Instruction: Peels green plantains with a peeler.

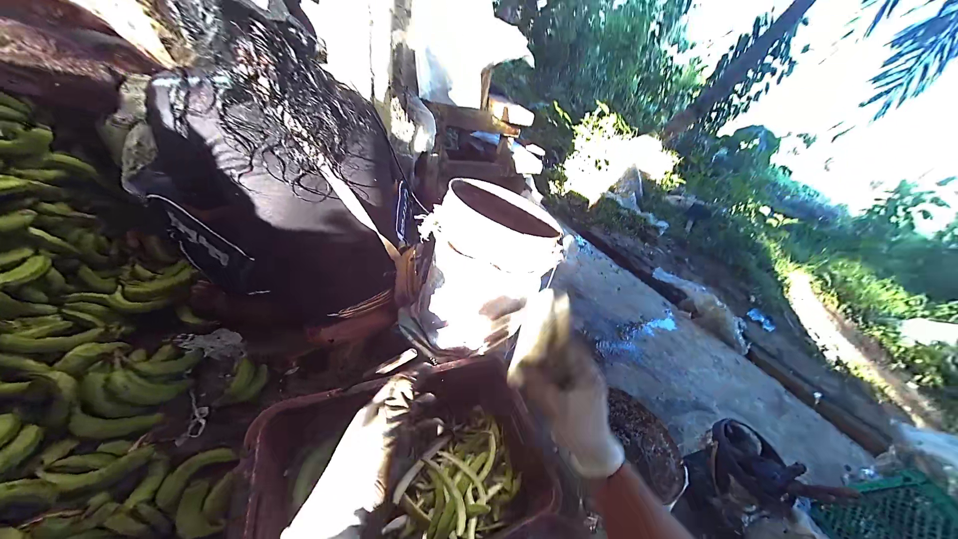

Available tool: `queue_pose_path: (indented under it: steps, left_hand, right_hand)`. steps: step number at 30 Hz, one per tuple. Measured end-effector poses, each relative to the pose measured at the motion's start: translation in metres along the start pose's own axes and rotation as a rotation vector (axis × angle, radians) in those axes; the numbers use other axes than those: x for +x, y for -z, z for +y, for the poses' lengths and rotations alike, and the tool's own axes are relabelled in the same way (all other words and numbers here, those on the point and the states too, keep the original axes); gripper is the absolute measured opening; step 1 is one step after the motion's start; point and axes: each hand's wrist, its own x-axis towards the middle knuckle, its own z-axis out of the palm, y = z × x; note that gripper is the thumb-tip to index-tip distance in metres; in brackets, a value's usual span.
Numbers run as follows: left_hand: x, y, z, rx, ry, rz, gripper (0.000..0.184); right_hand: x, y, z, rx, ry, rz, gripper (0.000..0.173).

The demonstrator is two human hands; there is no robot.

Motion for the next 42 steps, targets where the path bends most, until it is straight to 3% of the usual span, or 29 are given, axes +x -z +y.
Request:
queue_pose_path:
  steps: [2,3,5,7,10,12,15,17,19,22,26,29,32,34,36,39,42]
  left_hand:
    - [0.0,0.024,0.029,0.041,-0.135,0.145,0.037]
    - [0.0,0.04,0.04,0.076,-0.196,0.221,0.036]
    - [-0.004,0.072,0.055,0.087,-0.28,0.346,0.036]
    - [-0.014,0.098,0.071,-0.033,-0.323,0.445,0.035]
    - [-0.026,0.122,0.099,-0.202,-0.407,0.605,0.03]
    - [-0.029,0.14,0.104,-0.255,-0.464,0.665,0.026]
    - [-0.026,0.158,0.103,-0.336,-0.478,0.671,0.025]
    - [-0.019,0.166,0.101,-0.416,-0.459,0.647,0.024]
    - [-0.015,0.167,0.101,-0.467,-0.429,0.643,0.025]
    - [-0.014,0.165,0.104,-0.477,-0.406,0.608,0.025]
    - [-0.015,0.167,0.11,-0.464,-0.406,0.565,0.027]
    - [-0.012,0.167,0.109,-0.437,-0.383,0.563,0.028]
    - [-0.013,0.16,0.105,-0.289,-0.325,0.513,0.032]
    - [-0.024,0.148,0.099,-0.097,-0.28,0.456,0.037]
    - [-0.025,0.134,0.091,0.11,-0.231,0.419,0.039]
    - [-0.012,0.098,0.064,0.414,-0.159,0.285,0.041]
    - [0.007,0.043,0.019,0.577,-0.101,-0.028,0.048]
  right_hand:
    - [0.073,0.015,-0.013,-0.143,0.11,0.24,0.049]
    - [0.111,0.024,-0.02,-0.158,0.095,0.253,0.047]
    - [0.173,0.036,-0.027,-0.064,0.082,0.2,0.048]
    - [0.187,0.03,-0.033,0.082,0.07,0.082,0.049]
    - [0.123,-0.017,-0.048,0.269,0.092,-0.202,0.036]
    - [0.057,-0.071,-0.036,0.19,0.012,-0.37,0.025]
    - [-0.04,-0.169,0.007,0.057,-0.354,-0.791,0.019]
    - [-0.101,-0.234,0.038,0.244,-0.796,-0.964,0.032]
    - [-0.155,-0.285,0.047,0.293,-1.037,-0.934,0.033]
    - [-0.204,-0.333,0.04,0.143,-0.974,-1.02,0.037]
    - [-0.23,-0.375,0.015,-0.013,-1.083,-0.911,0.041]
    - [-0.218,-0.365,0.012,-0.039,-1.124,-0.939,0.042]
    - [-0.192,-0.321,0.016,0.42,-1.245,-0.94,0.034]
    - [-0.171,-0.277,0.021,0.651,-1.234,-0.918,0.036]
    - [-0.142,-0.219,0.014,0.623,-1.084,-0.859,0.045]
    - [-0.099,-0.135,0.0,0.303,-0.673,-0.709,0.047]
    - [-0.067,-0.073,-0.005,0.066,-0.402,-0.701,0.056]
